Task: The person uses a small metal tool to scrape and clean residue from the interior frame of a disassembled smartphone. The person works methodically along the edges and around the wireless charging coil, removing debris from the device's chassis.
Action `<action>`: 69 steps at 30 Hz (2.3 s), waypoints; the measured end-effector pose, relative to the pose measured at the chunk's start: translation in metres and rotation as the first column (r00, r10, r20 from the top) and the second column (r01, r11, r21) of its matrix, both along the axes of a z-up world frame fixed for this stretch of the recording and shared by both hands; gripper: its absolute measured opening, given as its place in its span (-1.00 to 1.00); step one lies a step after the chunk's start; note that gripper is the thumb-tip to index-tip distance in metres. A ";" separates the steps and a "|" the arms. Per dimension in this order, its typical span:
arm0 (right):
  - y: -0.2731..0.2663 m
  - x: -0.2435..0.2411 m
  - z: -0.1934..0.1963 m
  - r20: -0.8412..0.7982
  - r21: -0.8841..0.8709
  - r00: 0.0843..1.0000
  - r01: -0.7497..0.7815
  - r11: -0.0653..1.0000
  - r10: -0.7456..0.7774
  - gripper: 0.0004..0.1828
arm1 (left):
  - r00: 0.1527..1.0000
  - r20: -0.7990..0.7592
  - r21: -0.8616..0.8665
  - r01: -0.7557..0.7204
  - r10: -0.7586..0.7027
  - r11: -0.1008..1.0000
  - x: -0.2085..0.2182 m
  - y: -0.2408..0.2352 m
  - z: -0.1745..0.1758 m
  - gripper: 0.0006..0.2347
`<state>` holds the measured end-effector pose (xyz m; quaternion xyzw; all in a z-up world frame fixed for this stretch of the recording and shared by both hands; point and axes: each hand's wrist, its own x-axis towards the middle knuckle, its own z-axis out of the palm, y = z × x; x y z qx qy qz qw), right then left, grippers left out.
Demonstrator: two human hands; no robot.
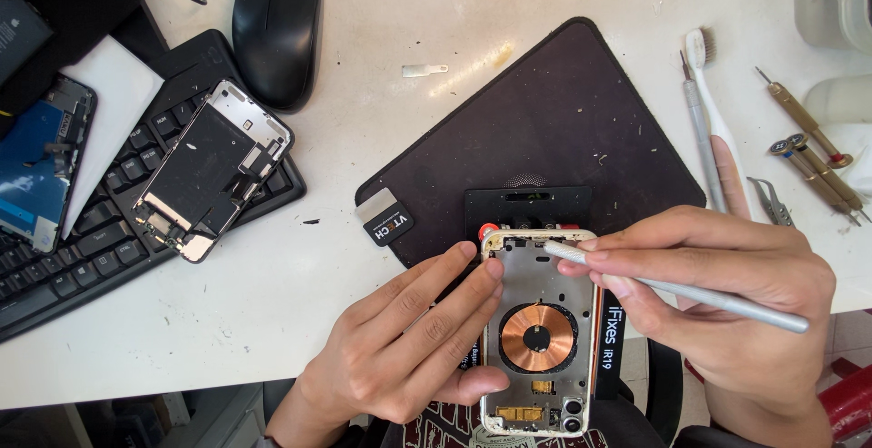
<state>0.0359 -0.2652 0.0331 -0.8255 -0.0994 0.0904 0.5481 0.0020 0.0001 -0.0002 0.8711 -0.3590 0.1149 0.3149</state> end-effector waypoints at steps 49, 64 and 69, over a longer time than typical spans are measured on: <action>0.001 -0.008 -0.007 0.008 0.131 0.990 0.141 0.981 -0.143 -0.83 | 1.000 0.027 0.059 -0.016 0.015 0.998 -0.005 0.001 -0.006 -0.54; -0.008 -0.052 -0.028 0.150 0.285 0.931 0.281 0.917 -0.332 -0.78 | 0.948 0.101 0.396 -0.315 0.300 0.862 0.015 0.012 0.030 -0.30; -0.014 -0.074 -0.038 0.156 0.393 0.876 0.370 0.842 -0.457 -0.63 | 0.996 -0.085 0.200 -0.023 0.040 0.980 0.007 0.000 0.026 -0.22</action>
